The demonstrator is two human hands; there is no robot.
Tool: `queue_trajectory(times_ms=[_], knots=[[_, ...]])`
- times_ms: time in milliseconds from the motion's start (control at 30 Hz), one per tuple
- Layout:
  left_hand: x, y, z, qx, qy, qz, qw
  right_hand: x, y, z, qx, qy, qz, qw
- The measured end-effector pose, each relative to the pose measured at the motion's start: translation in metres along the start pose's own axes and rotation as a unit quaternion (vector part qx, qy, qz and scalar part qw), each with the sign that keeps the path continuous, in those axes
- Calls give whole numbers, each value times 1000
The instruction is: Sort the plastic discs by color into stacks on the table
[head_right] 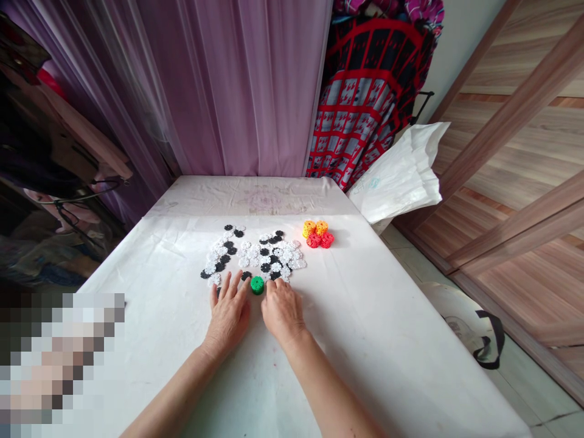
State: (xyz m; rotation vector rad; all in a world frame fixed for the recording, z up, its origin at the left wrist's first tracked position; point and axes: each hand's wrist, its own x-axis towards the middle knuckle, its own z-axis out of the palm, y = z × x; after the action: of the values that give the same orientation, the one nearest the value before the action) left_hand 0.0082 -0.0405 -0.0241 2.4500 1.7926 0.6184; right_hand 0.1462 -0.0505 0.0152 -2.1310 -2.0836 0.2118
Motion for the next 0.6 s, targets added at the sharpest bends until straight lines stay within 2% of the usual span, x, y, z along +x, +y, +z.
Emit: queue_trajectory(times_ms=[67,167,267,400,600], knots=[[1,-5,-1,-4,-2,-16,1000,2,8,7,71,36,-10,997],[3,-17,-4,-16,-6,-43,999,6,16,24,203,86,-32,975],[4,-28,-4,-35,5,-68,997,12,19,39,282,105,-46,953],[3,-34,-3,-46,13,-73,996,18,17,41,278,88,-45,955],[2,-32,-4,-44,12,-65,997,21,14,34,227,72,-49,970]])
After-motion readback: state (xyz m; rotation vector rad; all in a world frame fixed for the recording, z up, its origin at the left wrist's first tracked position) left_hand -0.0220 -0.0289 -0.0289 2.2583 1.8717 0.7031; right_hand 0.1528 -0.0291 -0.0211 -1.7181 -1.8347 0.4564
